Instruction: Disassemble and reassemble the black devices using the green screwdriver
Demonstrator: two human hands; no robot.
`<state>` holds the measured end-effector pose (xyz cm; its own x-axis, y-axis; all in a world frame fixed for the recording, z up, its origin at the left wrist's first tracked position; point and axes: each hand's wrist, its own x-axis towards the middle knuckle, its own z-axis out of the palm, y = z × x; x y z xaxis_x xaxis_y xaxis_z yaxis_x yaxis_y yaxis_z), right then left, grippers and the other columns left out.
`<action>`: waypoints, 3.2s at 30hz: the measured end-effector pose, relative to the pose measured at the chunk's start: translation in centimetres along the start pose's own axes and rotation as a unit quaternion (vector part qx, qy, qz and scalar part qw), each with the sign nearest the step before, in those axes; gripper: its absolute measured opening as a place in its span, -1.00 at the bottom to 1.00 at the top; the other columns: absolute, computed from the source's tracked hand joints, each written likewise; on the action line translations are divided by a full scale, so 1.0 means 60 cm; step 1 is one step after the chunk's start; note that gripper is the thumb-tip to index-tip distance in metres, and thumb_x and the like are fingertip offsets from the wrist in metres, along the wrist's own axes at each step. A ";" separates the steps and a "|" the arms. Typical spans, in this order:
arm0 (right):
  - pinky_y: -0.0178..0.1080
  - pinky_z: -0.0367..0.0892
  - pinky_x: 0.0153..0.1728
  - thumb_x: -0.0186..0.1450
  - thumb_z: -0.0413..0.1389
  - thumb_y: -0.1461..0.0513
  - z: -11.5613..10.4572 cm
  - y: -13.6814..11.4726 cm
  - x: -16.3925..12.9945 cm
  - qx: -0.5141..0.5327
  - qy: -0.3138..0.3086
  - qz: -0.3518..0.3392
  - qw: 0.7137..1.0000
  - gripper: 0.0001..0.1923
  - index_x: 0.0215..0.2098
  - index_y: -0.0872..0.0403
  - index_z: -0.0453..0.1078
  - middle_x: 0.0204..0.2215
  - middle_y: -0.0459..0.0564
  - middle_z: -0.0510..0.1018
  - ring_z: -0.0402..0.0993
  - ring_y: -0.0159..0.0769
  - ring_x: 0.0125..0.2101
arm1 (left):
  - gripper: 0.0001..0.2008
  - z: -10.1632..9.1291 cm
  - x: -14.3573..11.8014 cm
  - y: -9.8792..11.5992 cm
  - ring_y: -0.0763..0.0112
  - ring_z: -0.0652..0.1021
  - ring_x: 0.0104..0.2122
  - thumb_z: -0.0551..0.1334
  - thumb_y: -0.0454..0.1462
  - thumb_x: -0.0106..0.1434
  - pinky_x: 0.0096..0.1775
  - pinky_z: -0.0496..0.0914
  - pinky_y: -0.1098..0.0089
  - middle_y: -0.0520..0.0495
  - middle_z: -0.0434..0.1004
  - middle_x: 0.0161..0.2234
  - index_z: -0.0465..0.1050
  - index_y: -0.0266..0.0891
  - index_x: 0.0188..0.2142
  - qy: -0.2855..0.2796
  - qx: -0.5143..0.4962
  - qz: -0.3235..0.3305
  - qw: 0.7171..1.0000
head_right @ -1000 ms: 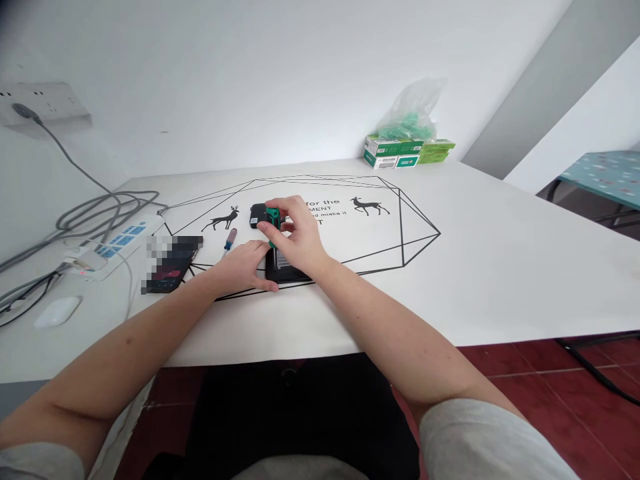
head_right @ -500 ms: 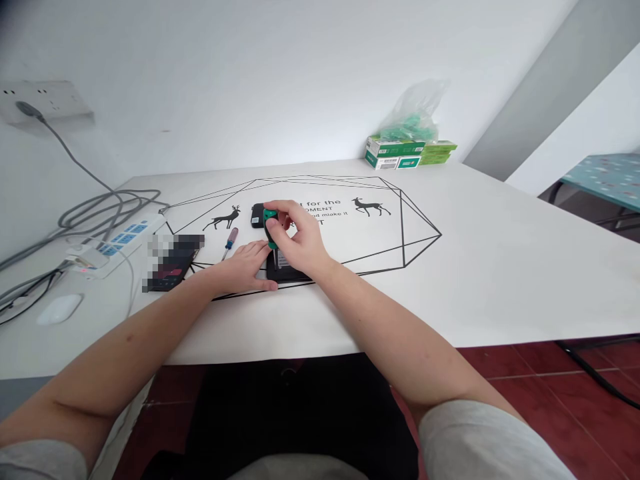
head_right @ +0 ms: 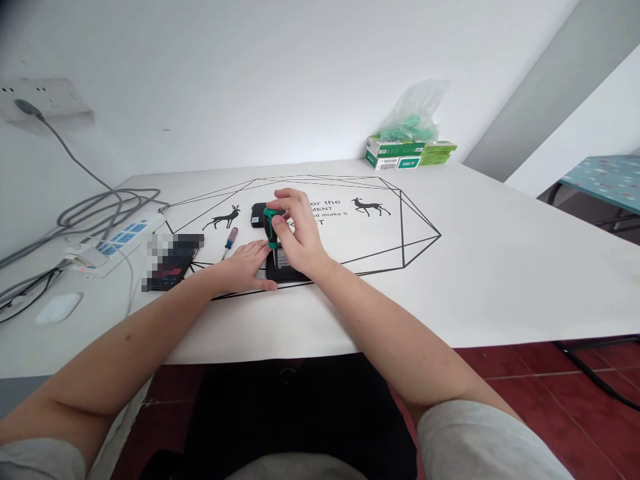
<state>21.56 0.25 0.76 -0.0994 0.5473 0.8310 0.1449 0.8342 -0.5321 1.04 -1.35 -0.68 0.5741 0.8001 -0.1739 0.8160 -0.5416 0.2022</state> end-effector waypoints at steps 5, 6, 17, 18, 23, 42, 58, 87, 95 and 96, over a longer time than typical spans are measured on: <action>0.01 0.62 0.00 0.49 0.20 -0.11 0.005 -0.002 -0.002 0.067 -0.025 0.057 0.996 -0.64 0.02 -0.12 0.25 0.40 0.13 0.34 0.64 -0.17 0.05 | 0.20 0.004 0.003 -0.006 -0.33 0.09 0.56 0.17 0.44 0.30 0.47 0.07 -0.16 -0.44 -0.03 0.61 -0.12 -0.23 0.62 0.011 -0.005 0.011 1.000; 0.00 0.63 -0.03 0.49 0.22 -0.10 0.007 -0.003 -0.002 0.083 -0.033 0.063 0.994 -0.64 0.00 -0.12 0.22 0.42 0.12 0.34 0.67 -0.20 -0.01 | 0.20 0.004 0.003 -0.005 -0.32 0.09 0.56 0.17 0.43 0.30 0.47 0.07 -0.14 -0.45 -0.03 0.61 -0.12 -0.23 0.62 0.011 -0.006 0.011 1.000; -0.02 0.60 -0.07 0.41 0.30 -0.16 0.002 -0.015 0.000 0.080 -0.038 0.057 0.994 -0.57 0.03 -0.12 0.40 0.05 0.02 0.68 0.66 -0.23 -0.17 | 0.17 -0.001 -0.002 -0.001 -0.35 0.10 0.55 0.17 0.41 0.31 0.44 0.09 -0.16 -0.44 0.00 0.60 -0.19 -0.18 0.62 0.011 -0.013 0.016 1.000; -0.03 0.59 -0.08 0.44 0.27 -0.17 0.001 -0.015 0.000 0.065 -0.038 0.047 0.996 -0.59 0.04 -0.12 0.43 0.01 0.01 0.68 0.64 -0.22 -0.17 | 0.16 -0.001 -0.002 -0.001 -0.35 0.10 0.55 0.17 0.41 0.32 0.44 0.10 -0.16 -0.44 0.01 0.60 -0.17 -0.19 0.62 0.011 -0.015 0.018 1.000; -0.04 0.53 -0.14 0.52 0.16 -0.12 -0.002 -0.013 0.005 0.003 -0.039 -0.014 0.999 -0.64 0.06 -0.10 0.53 -0.10 0.01 0.64 0.54 -0.21 -0.18 | 0.17 -0.003 -0.002 0.002 -0.33 0.11 0.55 0.18 0.40 0.31 0.45 0.11 -0.15 -0.49 -0.01 0.60 -0.10 -0.26 0.60 0.010 -0.014 0.013 1.000; -0.09 0.57 -0.11 0.43 0.32 -0.05 0.000 0.008 0.007 0.126 0.024 0.058 0.990 -0.73 -0.08 -0.10 0.50 0.04 0.02 0.51 0.56 -0.19 0.00 | 0.21 -0.006 -0.003 0.005 -0.39 0.04 0.57 0.12 0.44 0.32 0.48 0.04 -0.18 -0.47 -0.11 0.63 -0.14 -0.29 0.63 -0.010 0.007 -0.003 1.000; -0.08 0.55 -0.15 0.38 0.37 -0.10 -0.004 -0.007 0.008 0.133 -0.031 0.065 0.989 -0.66 -0.05 -0.10 0.55 -0.05 -0.01 0.72 0.64 -0.24 -0.15 | 0.15 -0.004 -0.002 0.004 -0.37 0.14 0.53 0.18 0.38 0.33 0.44 0.14 -0.15 -0.54 0.03 0.57 -0.02 -0.38 0.58 -0.002 0.002 0.002 1.000; -0.07 0.57 -0.08 0.26 0.49 -0.03 0.002 -0.010 0.006 0.196 -0.042 0.130 0.971 -0.52 -0.10 -0.12 0.34 0.07 -0.06 0.64 0.63 -0.30 -0.20 | 0.20 -0.005 -0.002 0.002 -0.35 0.05 0.57 0.16 0.40 0.32 0.46 0.07 -0.20 -0.50 -0.10 0.62 -0.18 -0.29 0.62 -0.007 -0.004 0.009 1.000; -0.03 0.59 -0.09 0.44 0.26 -0.04 -0.006 -0.009 0.006 0.129 -0.078 0.052 0.987 -0.70 0.02 -0.10 0.50 -0.06 0.01 0.65 0.57 -0.23 -0.18 | 0.10 0.001 0.002 -0.004 -0.45 0.21 0.48 0.25 0.38 0.29 0.38 0.21 -0.23 -0.47 0.23 0.48 0.07 -0.24 0.54 0.028 -0.027 0.020 0.999; -0.06 0.58 -0.13 0.42 0.27 -0.02 -0.007 -0.009 0.007 0.116 -0.077 0.048 0.989 -0.72 0.01 -0.10 0.51 -0.09 -0.01 0.63 0.55 -0.24 -0.19 | 0.09 0.001 0.003 -0.004 -0.44 0.23 0.47 0.28 0.36 0.27 0.38 0.21 -0.23 -0.45 0.26 0.46 0.09 -0.23 0.53 0.035 -0.035 0.020 0.999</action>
<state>21.84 0.02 1.45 -0.2474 0.6134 0.7500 -0.0663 0.7615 -0.6448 0.92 -1.09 -0.83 0.5986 0.7950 -0.0977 0.7840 -0.5566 0.2748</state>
